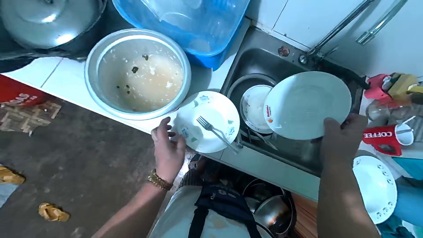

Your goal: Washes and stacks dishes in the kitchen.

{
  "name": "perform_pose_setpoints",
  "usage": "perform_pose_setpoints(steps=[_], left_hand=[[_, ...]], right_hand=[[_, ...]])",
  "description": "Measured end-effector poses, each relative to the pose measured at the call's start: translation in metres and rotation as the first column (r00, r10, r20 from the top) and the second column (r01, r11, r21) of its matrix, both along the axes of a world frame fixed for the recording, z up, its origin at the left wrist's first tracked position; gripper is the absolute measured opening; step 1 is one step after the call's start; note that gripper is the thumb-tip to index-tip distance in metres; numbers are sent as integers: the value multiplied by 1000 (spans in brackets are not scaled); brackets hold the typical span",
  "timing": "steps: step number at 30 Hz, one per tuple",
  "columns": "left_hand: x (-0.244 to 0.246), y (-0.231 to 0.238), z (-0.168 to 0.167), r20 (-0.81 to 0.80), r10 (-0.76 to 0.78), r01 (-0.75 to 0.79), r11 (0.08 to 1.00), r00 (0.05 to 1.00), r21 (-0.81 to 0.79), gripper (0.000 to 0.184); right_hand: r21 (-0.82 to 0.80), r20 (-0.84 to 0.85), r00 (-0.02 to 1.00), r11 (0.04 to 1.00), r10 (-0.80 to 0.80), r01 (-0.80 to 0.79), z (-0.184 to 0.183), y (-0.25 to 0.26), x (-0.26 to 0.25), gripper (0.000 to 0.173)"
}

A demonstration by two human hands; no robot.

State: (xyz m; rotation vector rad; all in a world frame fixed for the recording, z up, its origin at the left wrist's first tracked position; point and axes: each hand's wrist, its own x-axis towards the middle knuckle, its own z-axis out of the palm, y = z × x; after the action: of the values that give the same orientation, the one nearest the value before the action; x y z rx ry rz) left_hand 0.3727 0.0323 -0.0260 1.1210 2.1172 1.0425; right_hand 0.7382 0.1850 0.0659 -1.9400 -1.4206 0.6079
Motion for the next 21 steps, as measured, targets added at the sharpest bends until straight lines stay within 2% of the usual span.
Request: perform_pose_setpoints(steps=[2, 4, 6, 9, 11, 13, 17, 21], left_hand=[[7, 0, 9, -327, -187, 223, 972, 926, 76, 45], [20, 15, 19, -477, -373, 438, 898, 796, 28, 33], [30, 36, 24, -481, -559, 562, 813, 676, -155, 36], [40, 62, 20, -419, -715, 615, 697, 559, -368, 31], [42, 71, 18, -409, -750, 631, 660, 520, -408, 18], [43, 71, 17, -433, -749, 649, 657, 502, -383, 16], [28, 54, 17, -558, -656, 729, 673, 508, -126, 23], [-1, 21, 19, -643, -511, 741, 658, 571, 135, 26]], right_hand=[[17, -353, 935, 999, -41, 50, -2, -11, -8, 37], [7, -559, 829, 999, -26, 35, -2, -24, -24, 26], [-4, -649, 760, 1000, 3, -8, -6, -34, -40, 22], [-31, -694, 720, 998, 14, -50, -15, -44, -61, 17], [-48, -716, 698, 997, 12, -66, -21, -47, -70, 17], [-51, -736, 677, 996, 16, -78, -26, -49, -74, 18], [-29, -741, 672, 998, 18, -59, -33, -47, -75, 18], [0, -719, 694, 998, 47, -67, -36, -42, -76, 19]])
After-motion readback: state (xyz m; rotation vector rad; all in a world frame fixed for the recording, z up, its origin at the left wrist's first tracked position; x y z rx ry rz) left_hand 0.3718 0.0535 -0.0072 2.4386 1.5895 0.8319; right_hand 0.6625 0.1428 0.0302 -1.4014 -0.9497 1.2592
